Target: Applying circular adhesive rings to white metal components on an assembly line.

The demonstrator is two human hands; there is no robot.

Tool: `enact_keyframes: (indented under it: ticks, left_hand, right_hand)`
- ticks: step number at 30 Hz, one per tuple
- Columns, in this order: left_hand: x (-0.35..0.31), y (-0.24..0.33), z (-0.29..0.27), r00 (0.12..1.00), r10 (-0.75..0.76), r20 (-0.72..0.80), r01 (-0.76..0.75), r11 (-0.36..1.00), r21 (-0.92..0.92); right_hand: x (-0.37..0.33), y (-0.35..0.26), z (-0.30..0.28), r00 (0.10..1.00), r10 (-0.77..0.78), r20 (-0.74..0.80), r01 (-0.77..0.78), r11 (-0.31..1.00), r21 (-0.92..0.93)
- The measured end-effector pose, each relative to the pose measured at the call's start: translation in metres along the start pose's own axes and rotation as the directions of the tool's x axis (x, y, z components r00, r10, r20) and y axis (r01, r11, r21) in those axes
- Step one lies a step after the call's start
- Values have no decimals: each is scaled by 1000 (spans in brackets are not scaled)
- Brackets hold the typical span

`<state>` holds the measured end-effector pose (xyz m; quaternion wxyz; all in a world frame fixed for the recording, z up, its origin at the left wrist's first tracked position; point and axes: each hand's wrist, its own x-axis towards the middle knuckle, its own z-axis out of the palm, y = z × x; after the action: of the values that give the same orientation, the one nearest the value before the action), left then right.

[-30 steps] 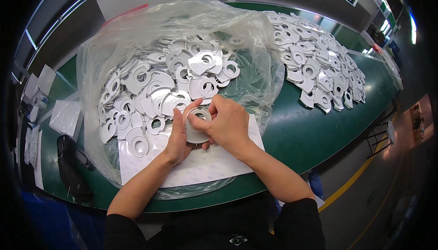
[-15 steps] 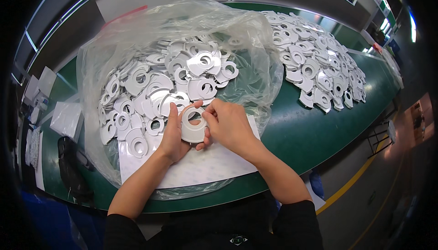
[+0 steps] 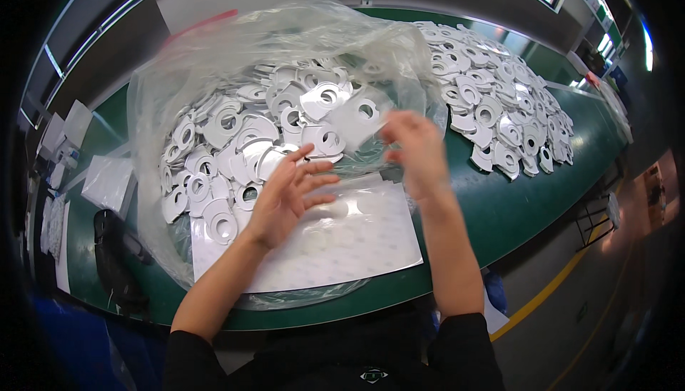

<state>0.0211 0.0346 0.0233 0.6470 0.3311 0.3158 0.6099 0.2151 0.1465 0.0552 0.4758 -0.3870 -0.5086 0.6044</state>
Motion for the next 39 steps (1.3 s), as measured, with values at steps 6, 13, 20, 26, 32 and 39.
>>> enact_keyframes:
  ticks: [6, 13, 20, 26, 32, 39]
  left_hand:
    - [0, 52, -17, 945, 308, 109, -246, 448, 859]
    - [-7, 49, -40, 932, 147, 330, -272, -315, 909]
    - [5, 50, -35, 868, 362, 340, -268, -233, 935]
    - [5, 54, -34, 844, 458, 278, -213, -189, 959]
    - [7, 40, -17, 980, 81, -181, -70, 995, 66]
    - [6, -7, -31, 996, -82, 25, 83, 846, -527]
  right_hand:
    - [9, -19, -19, 886, -155, -436, 313, 895, 319]
    - [-30, 8, 41, 853, -136, 504, 411, 771, -487]
    - [-68, 21, 66, 522, 12, 853, 719, 531, -448]
    - [-75, 27, 72, 563, 85, 822, 712, 455, -534]
    - [-71, 23, 71, 634, 183, 751, 630, 442, -639]
    - [-72, 24, 67, 591, 176, 787, 652, 471, -595]
